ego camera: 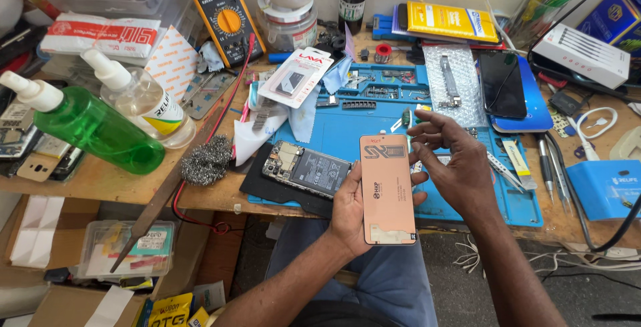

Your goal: The person removes the back cover of a smartphone, revealing the internal components. They then use a metal tool to pry and separate the screen from the phone's frame, followed by brushing the screen surface with a toothbrush.

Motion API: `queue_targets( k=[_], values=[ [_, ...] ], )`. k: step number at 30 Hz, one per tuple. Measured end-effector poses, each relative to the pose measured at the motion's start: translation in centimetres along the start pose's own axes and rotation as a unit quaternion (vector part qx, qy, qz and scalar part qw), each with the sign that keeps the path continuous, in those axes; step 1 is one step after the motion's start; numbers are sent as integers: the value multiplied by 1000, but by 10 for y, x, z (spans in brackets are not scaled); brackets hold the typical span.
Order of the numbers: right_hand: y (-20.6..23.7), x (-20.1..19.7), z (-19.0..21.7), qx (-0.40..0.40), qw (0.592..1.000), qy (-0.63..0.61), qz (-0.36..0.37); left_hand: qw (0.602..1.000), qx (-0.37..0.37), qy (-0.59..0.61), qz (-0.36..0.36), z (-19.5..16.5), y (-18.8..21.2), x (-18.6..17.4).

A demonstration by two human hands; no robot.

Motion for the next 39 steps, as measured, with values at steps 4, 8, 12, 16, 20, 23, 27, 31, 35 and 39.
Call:
queue_targets(
  k=[4, 8, 12, 16, 20, 23, 27, 31, 35, 39],
  values=[
    [1, -5, -4, 14, 1000, -8, -16, 1000, 4, -9, -4, -1, -1, 5],
    [2, -7, -2, 6, 1000, 0, -19, 999, 14, -35, -7, -1, -2, 4],
    [4, -5, -3, 29, 1000, 1, -8, 999, 0, -29, -17, 3, -2, -1],
    [4, -1, -7, 64, 996, -63, -5, 1000, -8, -13, -14, 3, -3, -1],
    [7, 0, -8, 43, 993, -107, -8, 1000, -11, -22, -18, 3, -3, -1],
    [17, -5, -5, 11, 997, -80, -22, 1000, 7, -20, -5, 3, -2, -5],
    [44, -11, 13, -82, 996, 33, -12, 999, 37, 2, -2, 0, -2, -17],
    [74, -5, 34, -161, 974, 150, 51, 998, 53, 18, 14, -2, -6, -19],
    [89, 2, 42, -180, 960, 198, 83, 997, 69, 25, 4, -3, -6, -16],
    [93, 11, 45, -199, 954, 206, 88, 997, 75, -3, -6, -4, -3, -10]
  ],
)
Point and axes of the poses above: each hand's wrist, its own y-axis away from the middle knuckle, its own x-axis out of the palm, z = x × y, the point moved 7 cm from there along -y, towards the middle knuckle, and after that the axes turned 7 degrees about -z, right-handed, at the moved point
